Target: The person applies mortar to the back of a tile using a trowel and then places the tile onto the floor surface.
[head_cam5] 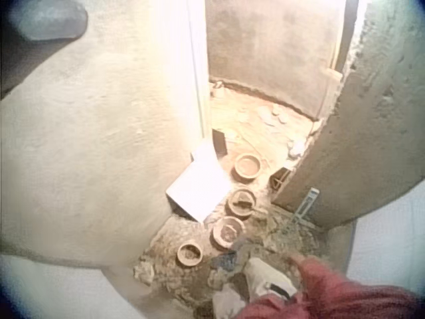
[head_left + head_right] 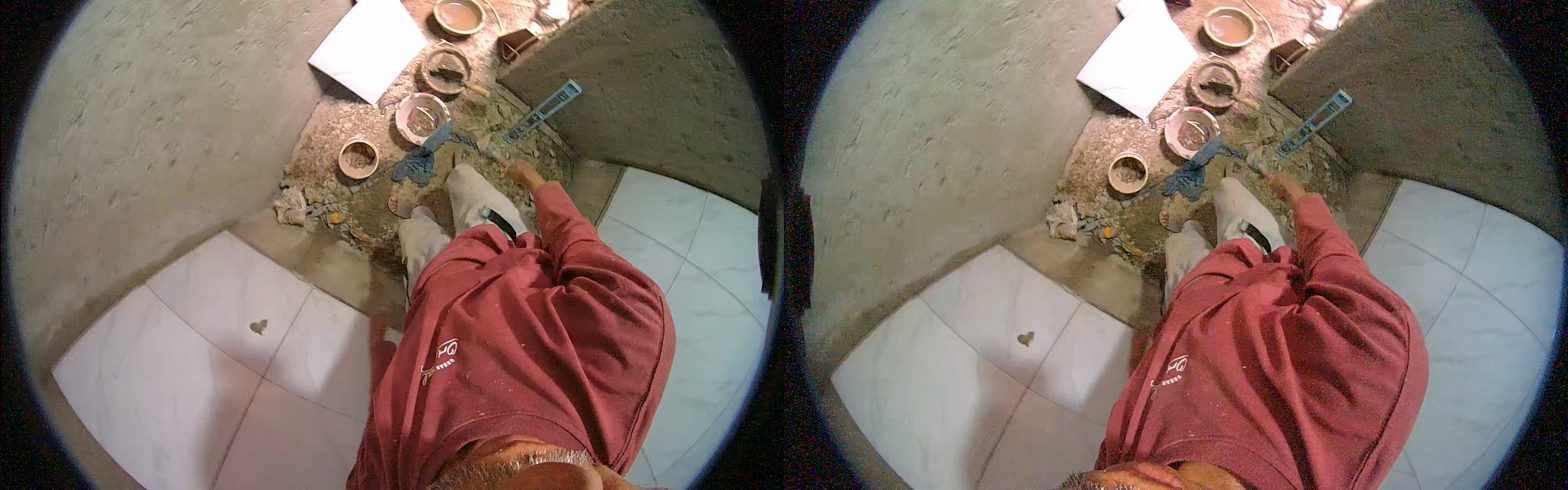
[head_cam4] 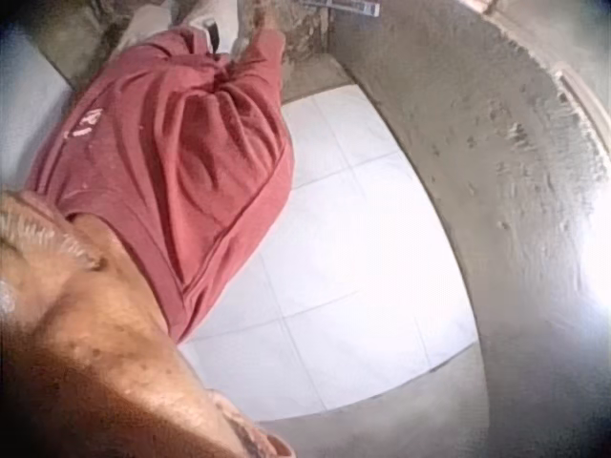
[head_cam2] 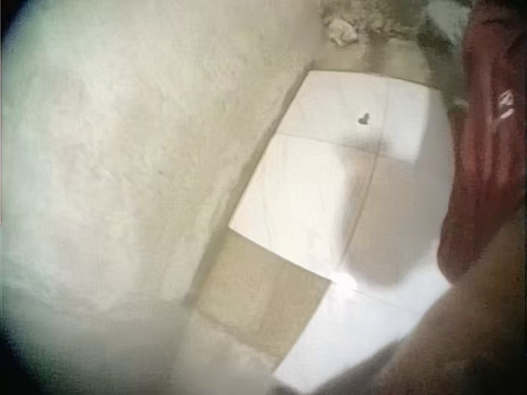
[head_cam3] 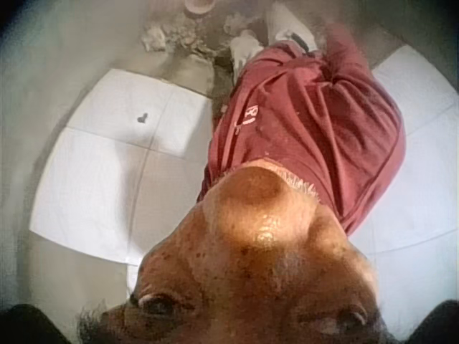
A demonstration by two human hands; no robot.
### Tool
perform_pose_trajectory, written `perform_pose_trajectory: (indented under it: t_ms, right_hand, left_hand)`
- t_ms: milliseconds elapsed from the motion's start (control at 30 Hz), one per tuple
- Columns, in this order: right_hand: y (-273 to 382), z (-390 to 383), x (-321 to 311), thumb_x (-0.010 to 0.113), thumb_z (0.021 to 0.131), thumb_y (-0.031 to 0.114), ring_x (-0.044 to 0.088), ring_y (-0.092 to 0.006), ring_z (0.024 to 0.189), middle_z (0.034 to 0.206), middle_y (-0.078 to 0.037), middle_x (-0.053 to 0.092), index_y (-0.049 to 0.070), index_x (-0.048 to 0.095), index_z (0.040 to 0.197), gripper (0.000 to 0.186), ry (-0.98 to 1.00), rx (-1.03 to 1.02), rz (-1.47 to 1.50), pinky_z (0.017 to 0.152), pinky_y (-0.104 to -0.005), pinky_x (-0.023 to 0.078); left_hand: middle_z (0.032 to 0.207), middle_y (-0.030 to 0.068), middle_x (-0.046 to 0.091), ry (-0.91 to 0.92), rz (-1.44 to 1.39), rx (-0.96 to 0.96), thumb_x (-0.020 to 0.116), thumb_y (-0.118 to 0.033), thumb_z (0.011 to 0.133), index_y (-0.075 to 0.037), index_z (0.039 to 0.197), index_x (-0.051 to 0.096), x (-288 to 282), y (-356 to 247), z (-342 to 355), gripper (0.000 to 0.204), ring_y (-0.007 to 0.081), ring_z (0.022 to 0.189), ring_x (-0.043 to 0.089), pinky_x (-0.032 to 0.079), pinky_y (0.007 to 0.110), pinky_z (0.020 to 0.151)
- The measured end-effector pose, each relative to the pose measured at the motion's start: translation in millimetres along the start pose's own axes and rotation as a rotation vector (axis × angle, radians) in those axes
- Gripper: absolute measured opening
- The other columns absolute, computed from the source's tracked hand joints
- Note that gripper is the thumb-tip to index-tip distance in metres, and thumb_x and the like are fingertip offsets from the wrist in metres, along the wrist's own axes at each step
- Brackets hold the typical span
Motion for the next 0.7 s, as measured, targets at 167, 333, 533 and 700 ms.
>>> perform_pose_trajectory:
  t_ms: [167,333,533,700]
  right_hand:
    - [-24,43,-12,0.039,0.101,0.038,0.063,-0.0389,0.082,0.098,-0.027,0.067,0.008,0.060,0.129,0.047,-0.093,0.050,0.015,0.074,-0.0488,0.050]
    - [-76,113,-20,0.030,0.106,0.044,0.064,-0.0404,0.083,0.099,-0.030,0.066,-0.002,0.064,0.119,0.059,-0.302,0.072,0.128,0.076,-0.0512,0.047]
    - [-102,217,-35,0.030,0.103,0.056,0.063,-0.0457,0.097,0.117,-0.032,0.063,0.000,0.056,0.133,0.069,-0.153,0.230,0.424,0.085,-0.0530,0.046]
    - [-64,245,-97,0.034,0.101,0.060,0.064,-0.0435,0.097,0.111,-0.030,0.065,0.013,0.045,0.146,0.066,0.184,0.309,0.289,0.081,-0.0509,0.048]
  left_hand:
    - [0.131,0.0306,0.056,-0.374,0.063,0.388,0.056,-0.034,0.100,0.003,0.138,0.050,-261,-51,60,0.053,0.0405,0.124,0.053,0.041,0.042,0.105]
    - [0.151,0.0239,0.041,-0.951,0.293,0.581,0.052,-0.032,0.102,0.001,0.144,0.045,-465,-413,-15,0.054,0.0384,0.143,0.036,0.029,0.044,0.117]
    - [0.148,0.0109,0.050,-1.659,1.181,1.221,0.057,-0.037,0.100,-0.018,0.138,0.059,-596,-722,-86,0.042,0.0325,0.140,0.041,0.032,0.050,0.114]
    - [0.138,0.0072,0.057,-2.088,1.856,0.561,0.054,-0.055,0.096,-0.025,0.127,0.065,-758,-796,-46,0.044,0.0298,0.123,0.052,0.040,0.053,0.090]
Point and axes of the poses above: each hand's wrist, its own z-axis towards the middle knuckle, its own x-axis out of the palm, y = z × x, the point moved 2 cm from there along z, towards the middle knuckle
